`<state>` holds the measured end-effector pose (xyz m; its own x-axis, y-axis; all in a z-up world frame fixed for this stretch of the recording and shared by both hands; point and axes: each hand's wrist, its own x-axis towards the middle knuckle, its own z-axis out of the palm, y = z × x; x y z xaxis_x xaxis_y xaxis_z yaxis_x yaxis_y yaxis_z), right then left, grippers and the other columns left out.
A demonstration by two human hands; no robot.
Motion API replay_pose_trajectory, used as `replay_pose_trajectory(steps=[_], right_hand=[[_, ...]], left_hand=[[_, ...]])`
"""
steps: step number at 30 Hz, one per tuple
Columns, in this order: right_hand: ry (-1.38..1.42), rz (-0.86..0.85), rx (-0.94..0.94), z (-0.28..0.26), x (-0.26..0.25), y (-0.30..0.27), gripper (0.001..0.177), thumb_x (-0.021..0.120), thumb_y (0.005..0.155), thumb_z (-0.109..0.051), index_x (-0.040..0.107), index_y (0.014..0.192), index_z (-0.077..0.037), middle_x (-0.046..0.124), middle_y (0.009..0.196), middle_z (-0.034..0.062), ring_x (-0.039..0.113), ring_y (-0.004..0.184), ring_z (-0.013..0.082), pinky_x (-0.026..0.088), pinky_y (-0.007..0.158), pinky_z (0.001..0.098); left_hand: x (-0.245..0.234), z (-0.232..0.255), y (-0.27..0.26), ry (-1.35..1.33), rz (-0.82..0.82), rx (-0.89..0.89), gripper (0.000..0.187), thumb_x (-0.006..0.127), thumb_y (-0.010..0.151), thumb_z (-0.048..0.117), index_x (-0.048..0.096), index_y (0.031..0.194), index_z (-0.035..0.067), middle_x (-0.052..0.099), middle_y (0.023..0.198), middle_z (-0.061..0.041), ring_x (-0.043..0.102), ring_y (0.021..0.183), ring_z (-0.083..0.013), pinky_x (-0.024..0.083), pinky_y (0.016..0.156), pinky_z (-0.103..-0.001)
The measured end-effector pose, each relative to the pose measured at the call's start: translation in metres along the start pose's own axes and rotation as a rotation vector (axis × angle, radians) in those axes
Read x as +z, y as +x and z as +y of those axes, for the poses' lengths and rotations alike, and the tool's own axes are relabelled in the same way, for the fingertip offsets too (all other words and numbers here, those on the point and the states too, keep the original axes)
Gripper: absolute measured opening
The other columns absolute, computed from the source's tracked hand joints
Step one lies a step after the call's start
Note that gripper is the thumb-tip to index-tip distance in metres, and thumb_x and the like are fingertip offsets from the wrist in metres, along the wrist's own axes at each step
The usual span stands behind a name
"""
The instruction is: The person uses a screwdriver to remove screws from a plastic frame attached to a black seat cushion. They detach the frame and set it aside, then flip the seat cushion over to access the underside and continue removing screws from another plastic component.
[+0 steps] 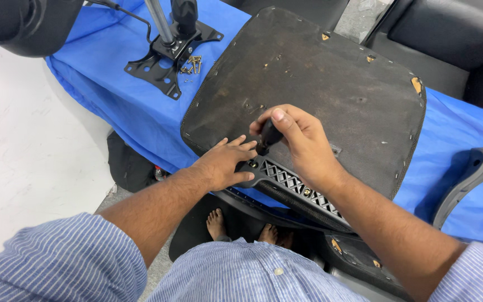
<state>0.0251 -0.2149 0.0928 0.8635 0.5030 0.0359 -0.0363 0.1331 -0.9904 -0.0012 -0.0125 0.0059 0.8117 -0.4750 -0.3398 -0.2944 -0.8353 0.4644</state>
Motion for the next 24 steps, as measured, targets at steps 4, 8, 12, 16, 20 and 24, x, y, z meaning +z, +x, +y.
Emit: replay_pose_trajectory(steps=[4,8,12,16,20,24], right_hand=[[-0.024,-0.214,0.111,-0.010,-0.010,0.022,0.041,0.044,0.106,-0.036,0.069,0.101,-0.004,0.070,0.098,0.0089,0.067,0.096,0.0172,0.055,0.091,0.0344],[0.008,-0.228,0.154,-0.009,-0.009,0.035,0.046,0.040,0.108,-0.039,0.067,0.095,-0.004,0.066,0.088,0.0090,0.064,0.088,0.0185,0.054,0.085,0.0348],[0.101,-0.190,0.076,-0.002,-0.005,0.030,0.036,0.043,0.109,-0.040,0.058,0.104,-0.008,0.064,0.090,0.0086,0.061,0.090,0.0184,0.052,0.084,0.0355],[0.052,-0.065,0.070,0.002,-0.002,0.018,0.032,0.049,0.106,-0.041,0.054,0.104,-0.009,0.068,0.098,0.0077,0.064,0.097,0.0163,0.054,0.088,0.0350],[0.048,-0.046,0.061,-0.002,-0.002,0.017,0.028,0.058,0.104,-0.036,0.059,0.100,-0.008,0.071,0.098,0.0100,0.067,0.096,0.0181,0.056,0.087,0.0365],[-0.009,-0.212,0.078,-0.010,-0.005,0.024,0.033,0.054,0.105,-0.036,0.067,0.101,-0.006,0.074,0.101,0.0096,0.069,0.097,0.0175,0.057,0.090,0.0347]], left_hand=[[-0.001,0.000,0.001,0.002,0.002,0.008,0.062,0.066,0.093,0.044,0.052,0.145,0.013,0.029,0.166,-0.002,0.013,0.158,-0.0211,0.011,0.127,-0.050],[-0.001,0.001,0.000,-0.015,-0.006,-0.005,0.066,0.066,0.093,0.042,0.048,0.149,0.014,0.032,0.164,-0.005,0.014,0.157,-0.0230,0.012,0.127,-0.050],[-0.001,0.002,0.001,-0.002,-0.002,-0.002,0.067,0.066,0.093,0.043,0.047,0.149,0.013,0.031,0.164,-0.003,0.014,0.156,-0.0232,0.011,0.127,-0.050],[-0.002,0.004,0.000,-0.007,-0.004,-0.021,0.064,0.066,0.093,0.043,0.050,0.146,0.012,0.030,0.165,-0.001,0.014,0.156,-0.0222,0.011,0.127,-0.049],[-0.005,0.005,-0.001,-0.028,-0.015,-0.035,0.060,0.066,0.092,0.043,0.054,0.142,0.012,0.030,0.165,-0.001,0.014,0.157,-0.0214,0.010,0.128,-0.048],[-0.005,0.002,0.000,-0.006,-0.011,-0.018,0.056,0.067,0.092,0.042,0.059,0.136,0.009,0.034,0.163,-0.003,0.017,0.157,-0.0217,0.012,0.127,-0.048]])
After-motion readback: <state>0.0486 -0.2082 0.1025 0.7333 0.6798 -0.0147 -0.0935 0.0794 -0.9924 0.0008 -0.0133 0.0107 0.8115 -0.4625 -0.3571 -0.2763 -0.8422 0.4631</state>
